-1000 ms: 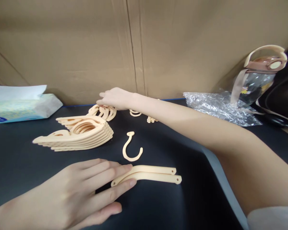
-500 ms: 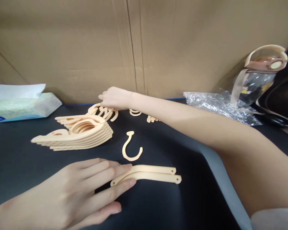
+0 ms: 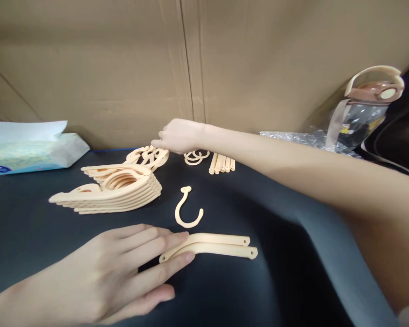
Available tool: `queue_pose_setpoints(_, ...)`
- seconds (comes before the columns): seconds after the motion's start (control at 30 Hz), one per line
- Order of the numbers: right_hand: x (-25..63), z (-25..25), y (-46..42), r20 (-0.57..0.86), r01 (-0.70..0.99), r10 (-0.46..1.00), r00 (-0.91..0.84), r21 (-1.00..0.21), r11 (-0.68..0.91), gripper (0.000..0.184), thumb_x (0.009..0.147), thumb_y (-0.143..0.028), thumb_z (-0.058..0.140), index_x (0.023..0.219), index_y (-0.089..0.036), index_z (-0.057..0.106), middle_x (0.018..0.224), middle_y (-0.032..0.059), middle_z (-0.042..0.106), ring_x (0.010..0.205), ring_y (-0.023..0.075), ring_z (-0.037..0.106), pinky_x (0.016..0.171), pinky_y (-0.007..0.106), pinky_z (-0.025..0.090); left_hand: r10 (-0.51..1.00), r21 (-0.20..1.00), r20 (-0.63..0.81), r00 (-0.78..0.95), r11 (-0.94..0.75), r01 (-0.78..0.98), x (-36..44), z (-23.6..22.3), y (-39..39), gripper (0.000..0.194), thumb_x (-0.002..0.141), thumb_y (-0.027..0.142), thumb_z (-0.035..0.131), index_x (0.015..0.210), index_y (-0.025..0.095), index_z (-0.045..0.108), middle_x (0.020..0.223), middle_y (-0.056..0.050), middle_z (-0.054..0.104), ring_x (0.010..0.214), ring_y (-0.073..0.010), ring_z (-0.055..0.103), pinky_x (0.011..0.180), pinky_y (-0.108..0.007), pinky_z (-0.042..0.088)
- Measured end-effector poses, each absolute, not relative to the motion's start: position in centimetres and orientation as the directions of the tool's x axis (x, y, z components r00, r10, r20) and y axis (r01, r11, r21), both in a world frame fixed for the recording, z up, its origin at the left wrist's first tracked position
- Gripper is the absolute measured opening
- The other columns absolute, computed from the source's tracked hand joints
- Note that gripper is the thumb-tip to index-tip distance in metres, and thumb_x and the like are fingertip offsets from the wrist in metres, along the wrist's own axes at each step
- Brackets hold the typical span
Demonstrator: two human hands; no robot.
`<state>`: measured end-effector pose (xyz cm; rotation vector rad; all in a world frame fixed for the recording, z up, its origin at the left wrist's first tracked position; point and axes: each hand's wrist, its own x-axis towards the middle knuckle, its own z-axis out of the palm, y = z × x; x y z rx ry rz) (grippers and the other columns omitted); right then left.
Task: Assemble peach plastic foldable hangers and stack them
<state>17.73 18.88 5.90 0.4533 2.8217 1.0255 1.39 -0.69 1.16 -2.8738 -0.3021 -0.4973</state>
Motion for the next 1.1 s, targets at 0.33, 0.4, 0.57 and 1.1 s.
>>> queue_pose_setpoints(0.33,26.0,7.3,8.2,0.035,0.674,0.695,-0.718,0.284,0.682,0.031,0.096,-0.030,0.036,0.087,-0.019,0.064,0.064,0.0032,0.062,0.051,0.0159,0.045,0.055,0.030,0.023,0.177,-0.132,0.369,0.912,-0.962,0.240,1.3,1.1,-0.9,0.029,0.107,0.027,0.040,0.119,0.011,0.061,0.111,-0.007,0.073,0.088,-0.0205,0.070,0.073,-0.034,0.055)
queue_pose_setpoints(0.4,27.7,6.3,5.9,-0.090,0.718,0.745,-0.661,0.214,0.662,0.032,0.096,-0.027,0.037,0.076,-0.020,0.061,0.061,0.0021,0.061,0.050,0.0154,0.047,0.055,0.029,0.024,0.184,-0.130,0.368,0.911,-0.960,0.247,1.2,1.2,-1.0,0.029,0.107,0.027,0.040,0.119,0.012,0.061,0.112,-0.007,0.073,0.089,-0.0202,0.070,0.074,-0.034,0.055)
queue_pose_setpoints(0.57,30.4,4.0,3.3,-0.158,0.818,0.850,-0.503,0.232,0.527,0.034,0.100,-0.027,0.033,0.075,-0.020,0.055,0.058,0.0010,0.058,0.050,0.0167,0.053,0.054,0.028,0.023,0.188,-0.131,0.376,0.907,-0.959,0.253,1.3,1.1,-0.9,0.029,0.107,0.028,0.040,0.121,0.013,0.061,0.114,-0.006,0.073,0.090,-0.0202,0.069,0.076,-0.034,0.053)
queue_pose_setpoints(1.1,32.2,0.1,3.3,0.225,0.795,0.766,-0.602,0.263,0.547,0.022,0.094,-0.022,0.041,0.101,-0.018,0.062,0.069,0.0016,0.071,0.050,0.0182,0.061,0.052,0.029,0.030,0.209,-0.139,0.418,0.884,-0.947,0.289,1.9,1.4,-0.7,0.029,0.108,0.027,0.037,0.114,0.017,0.064,0.109,-0.003,0.076,0.087,-0.0165,0.071,0.075,-0.029,0.053)
